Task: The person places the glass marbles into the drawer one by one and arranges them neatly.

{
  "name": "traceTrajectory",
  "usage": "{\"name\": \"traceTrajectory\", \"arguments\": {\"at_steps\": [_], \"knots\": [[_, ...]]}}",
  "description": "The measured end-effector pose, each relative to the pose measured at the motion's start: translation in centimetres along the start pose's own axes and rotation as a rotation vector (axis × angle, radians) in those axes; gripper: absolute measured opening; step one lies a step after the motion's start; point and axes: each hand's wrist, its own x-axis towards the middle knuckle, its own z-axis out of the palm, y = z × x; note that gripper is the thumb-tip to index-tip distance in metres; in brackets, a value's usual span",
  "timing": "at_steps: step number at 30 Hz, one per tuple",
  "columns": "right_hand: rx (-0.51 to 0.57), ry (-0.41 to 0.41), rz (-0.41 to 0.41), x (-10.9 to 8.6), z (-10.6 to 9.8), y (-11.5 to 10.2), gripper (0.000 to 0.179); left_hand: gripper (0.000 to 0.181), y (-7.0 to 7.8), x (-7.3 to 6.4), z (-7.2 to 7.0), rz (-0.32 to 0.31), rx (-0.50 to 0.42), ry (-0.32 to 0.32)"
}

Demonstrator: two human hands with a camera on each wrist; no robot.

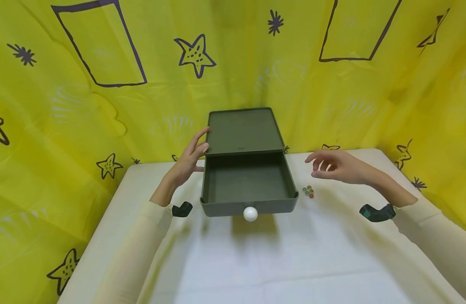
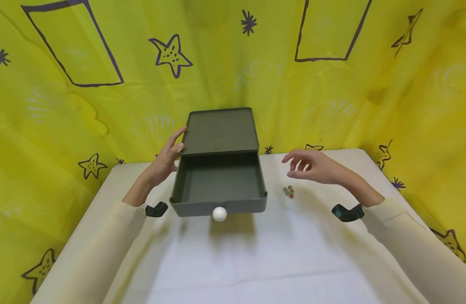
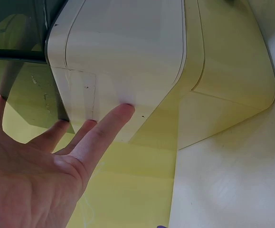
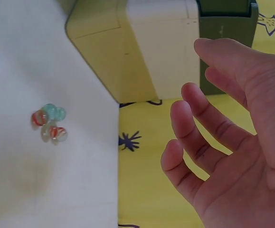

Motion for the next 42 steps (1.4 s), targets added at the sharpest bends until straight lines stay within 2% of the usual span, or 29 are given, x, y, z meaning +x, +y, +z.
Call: {"name": "traceTrajectory", "arguments": {"at_steps": [19, 26, 31, 42], "knots": [[0.055, -0.017, 0.015, -0.5, 3.3, 4.1, 0.033, 0.060, -0.2, -0.2, -0.2, -0.001, 0.010, -0.002], [0.073, -0.089, 0.066, -0.7, 4.3, 5.5, 0.037, 0.060, 0.0, -0.1, -0.1, 0.003, 0.002, 0.003], [0.052, -0.105, 0.040, -0.9, 5.0, 6.7, 0.040, 0.061, -0.1, 0.0, -0.1, 0.002, 0.001, -0.002], [0.015, -0.090, 0.020, -1.0, 5.8, 7.0, 0.035, 0.061, -0.1, -0.1, -0.1, 0.004, -0.003, -0.002]]}}
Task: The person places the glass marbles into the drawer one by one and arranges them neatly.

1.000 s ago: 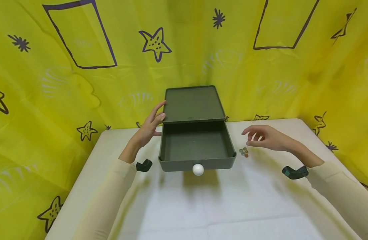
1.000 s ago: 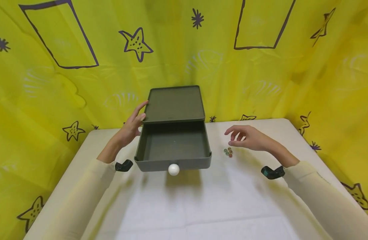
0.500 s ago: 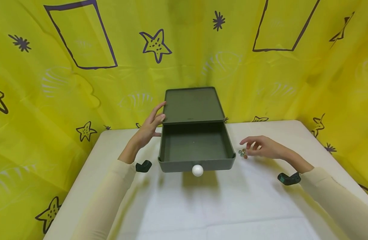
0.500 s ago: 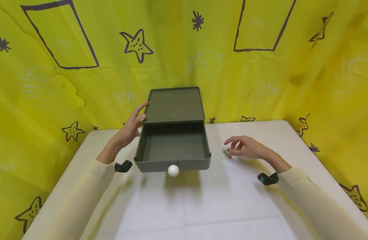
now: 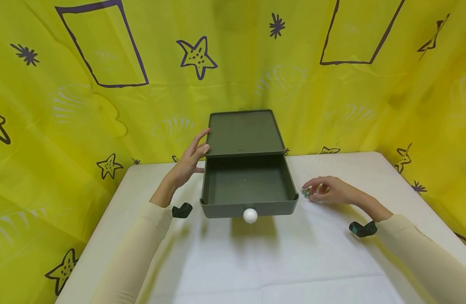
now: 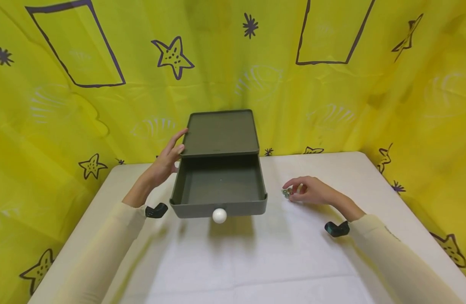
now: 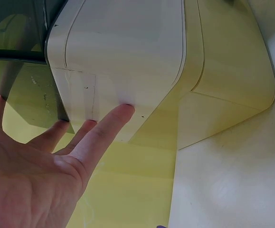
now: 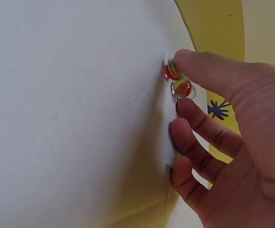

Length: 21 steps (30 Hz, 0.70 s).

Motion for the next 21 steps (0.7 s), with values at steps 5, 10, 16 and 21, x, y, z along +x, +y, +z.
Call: {"name": "traceTrajectory", "arguments": {"at_steps": [5, 10, 16, 21], "knots": [[-0.017, 0.024, 0.007, -0.05, 0.22, -0.28, 0.033, 0.060, -0.16, 0.02, -0.10, 0.001, 0.002, 0.004], [-0.041, 0.044, 0.048, -0.22, 0.36, -0.24, 0.031, 0.060, -0.17, 0.03, -0.10, 0.001, 0.005, 0.005], [-0.060, 0.079, 0.088, -0.64, 0.39, -0.08, 0.028, 0.059, -0.09, 0.06, -0.01, 0.002, 0.015, 0.007], [-0.061, 0.103, 0.106, -0.85, 0.45, 0.00, 0.025, 0.059, -0.13, 0.07, -0.06, -0.002, 0.017, 0.007]]}}
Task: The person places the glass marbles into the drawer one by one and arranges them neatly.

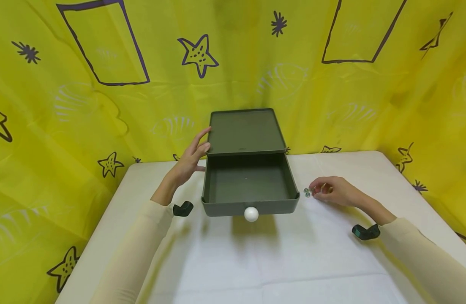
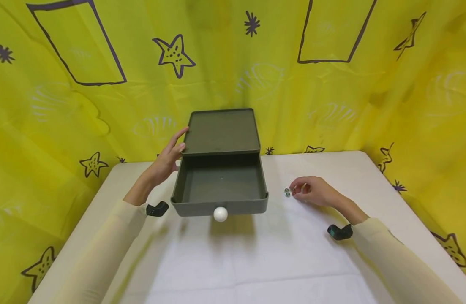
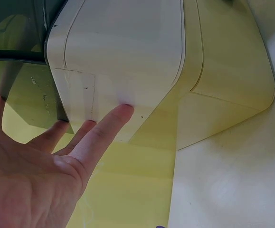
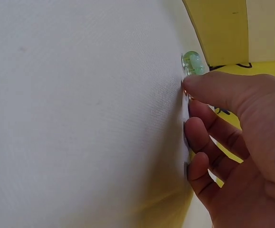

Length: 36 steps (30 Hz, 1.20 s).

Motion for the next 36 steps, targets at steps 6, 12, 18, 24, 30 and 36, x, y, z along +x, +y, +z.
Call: {"name": "traceTrajectory", "arguments": {"at_steps": [6, 12, 18, 24, 30, 36], "knots": [[-0.001, 0.015, 0.022, 0.0, 0.0, 0.0, 0.024, 0.059, 0.3, 0.1, 0.1, 0.008, -0.004, -0.003], [-0.004, 0.010, 0.057, -0.2, -0.1, -0.1, 0.022, 0.060, 0.4, 0.1, 0.1, 0.010, -0.002, -0.005], [-0.014, 0.023, 0.046, -0.3, -0.1, -0.1, 0.021, 0.060, 0.3, 0.2, 0.1, 0.014, -0.007, -0.004], [-0.007, 0.024, 0.021, -0.3, 0.0, 0.0, 0.019, 0.060, 0.2, 0.0, 0.2, 0.014, -0.009, -0.002], [-0.021, 0.006, 0.001, -0.2, -0.1, -0.1, 0.017, 0.059, 0.1, 0.0, 0.2, 0.015, -0.002, -0.005], [-0.052, -0.023, -0.058, -0.1, -1.4, -0.8, 0.015, 0.058, 0.1, -0.2, 0.2, 0.008, -0.004, -0.004]]}}
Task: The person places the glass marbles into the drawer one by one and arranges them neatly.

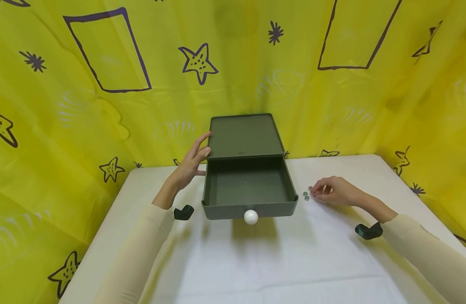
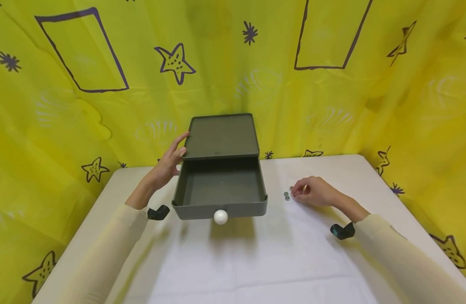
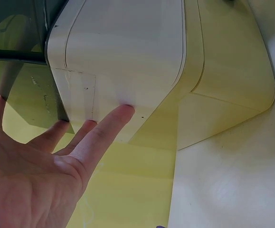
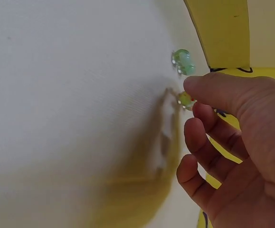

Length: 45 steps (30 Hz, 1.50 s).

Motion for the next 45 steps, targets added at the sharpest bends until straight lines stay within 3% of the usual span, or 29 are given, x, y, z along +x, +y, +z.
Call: {"name": "traceTrajectory", "arguments": {"at_steps": [12, 25, 33, 45], "knots": [[-0.066, -0.034, -0.026, 0.2, -3.2, -1.4, 0.009, 0.058, -0.1, 0.0, 0.0, 0.000, 0.005, -0.002], [-0.076, -0.017, 0.020, 0.9, -7.9, -5.7, 0.008, 0.057, 0.0, 0.0, 0.0, -0.007, 0.003, -0.002], [-0.102, 0.051, -0.075, 1.5, -10.9, -8.3, 0.011, 0.057, -0.1, 0.0, -0.1, -0.006, 0.012, -0.002], [-0.058, 0.128, -0.105, 2.6, -13.7, -11.4, 0.014, 0.057, 0.0, -0.1, 0.0, -0.002, 0.012, -0.001]]}}
